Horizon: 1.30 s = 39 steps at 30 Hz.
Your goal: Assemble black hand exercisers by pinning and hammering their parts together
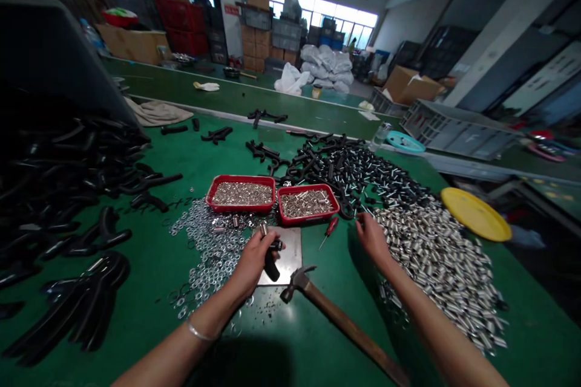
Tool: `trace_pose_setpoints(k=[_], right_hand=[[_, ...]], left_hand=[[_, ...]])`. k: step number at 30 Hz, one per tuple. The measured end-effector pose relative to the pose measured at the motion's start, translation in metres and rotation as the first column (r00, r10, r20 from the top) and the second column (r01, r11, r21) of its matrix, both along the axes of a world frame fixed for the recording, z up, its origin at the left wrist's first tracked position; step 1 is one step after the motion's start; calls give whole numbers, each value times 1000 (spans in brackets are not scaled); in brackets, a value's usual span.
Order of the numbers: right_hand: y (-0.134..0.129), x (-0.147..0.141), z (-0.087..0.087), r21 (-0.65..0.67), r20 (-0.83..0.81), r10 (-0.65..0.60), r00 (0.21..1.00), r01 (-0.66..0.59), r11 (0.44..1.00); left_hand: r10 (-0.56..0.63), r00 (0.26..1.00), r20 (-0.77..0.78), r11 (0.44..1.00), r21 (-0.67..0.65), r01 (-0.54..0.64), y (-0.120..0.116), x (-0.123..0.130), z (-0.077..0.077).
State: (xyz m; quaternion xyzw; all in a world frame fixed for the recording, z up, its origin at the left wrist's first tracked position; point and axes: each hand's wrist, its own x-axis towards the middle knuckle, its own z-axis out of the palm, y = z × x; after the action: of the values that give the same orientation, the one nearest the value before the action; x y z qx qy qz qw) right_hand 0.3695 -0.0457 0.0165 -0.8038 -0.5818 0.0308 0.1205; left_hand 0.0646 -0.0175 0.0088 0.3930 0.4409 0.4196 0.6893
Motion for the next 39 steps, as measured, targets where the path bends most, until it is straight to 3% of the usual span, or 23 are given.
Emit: trace_pose_setpoints(k=[4, 6, 8, 11, 13, 14, 16, 20, 23, 27, 31, 33, 35, 37, 39], right_hand=[[29, 59, 0, -12, 118, -183, 976, 186, 983], [36, 68, -1, -28, 134, -200, 971, 206, 978], [37, 66, 1, -34, 131, -188, 973, 194, 980], [24, 42, 10, 26, 93, -128, 987, 126, 992], [6, 10, 20, 176, -47, 45, 998, -36, 984], [-5, -11, 25, 272, -170, 200, 965, -149, 951], [-26, -55, 35, 321, -390, 412, 824, -298, 899], [-47, -123, 41, 347, -490, 510, 707, -379, 858], [-47, -141, 37, 372, -459, 587, 667, -456, 809], [-45, -147, 34, 435, -543, 516, 662, -304, 848], [-44, -152, 35, 470, -524, 636, 567, -430, 771], [-42, -157, 33, 413, -704, 541, 459, -355, 839], [-39, -164, 30, 281, -888, 354, 292, -263, 923], [-37, -171, 25, 183, -959, 228, 172, -241, 953], [-37, -177, 21, 154, -972, 191, 138, -240, 958]], left_hand=[[-137, 991, -6, 990, -14, 137, -7, 9, 3], [-191, 981, -23, 982, -2, 191, -9, 10, 3], [-140, 990, -9, 990, -3, 140, -7, 8, 4], [47, 996, 82, 998, -49, -43, 1, 2, 4], [101, 987, 128, 993, -70, -93, 6, 0, 5], [97, 985, 140, 994, -70, -87, 8, 0, 6], [66, 987, 146, 997, -48, -59, 7, 3, 9], [-24, 997, 70, 999, 49, 20, -4, 6, 17], [-96, 995, 1, 990, 106, 95, -11, -1, 24], [-100, 994, -48, 984, 141, 106, -13, -11, 35], [-109, 978, -178, 959, 241, 151, -11, -18, 45], [-84, 955, -285, 925, 333, 181, -10, -19, 47], [-42, 922, -384, 889, 408, 210, -8, -20, 44], [15, 889, -459, 856, 466, 226, -7, -21, 39], [56, 866, -498, 815, 524, 248, -6, -23, 34]])
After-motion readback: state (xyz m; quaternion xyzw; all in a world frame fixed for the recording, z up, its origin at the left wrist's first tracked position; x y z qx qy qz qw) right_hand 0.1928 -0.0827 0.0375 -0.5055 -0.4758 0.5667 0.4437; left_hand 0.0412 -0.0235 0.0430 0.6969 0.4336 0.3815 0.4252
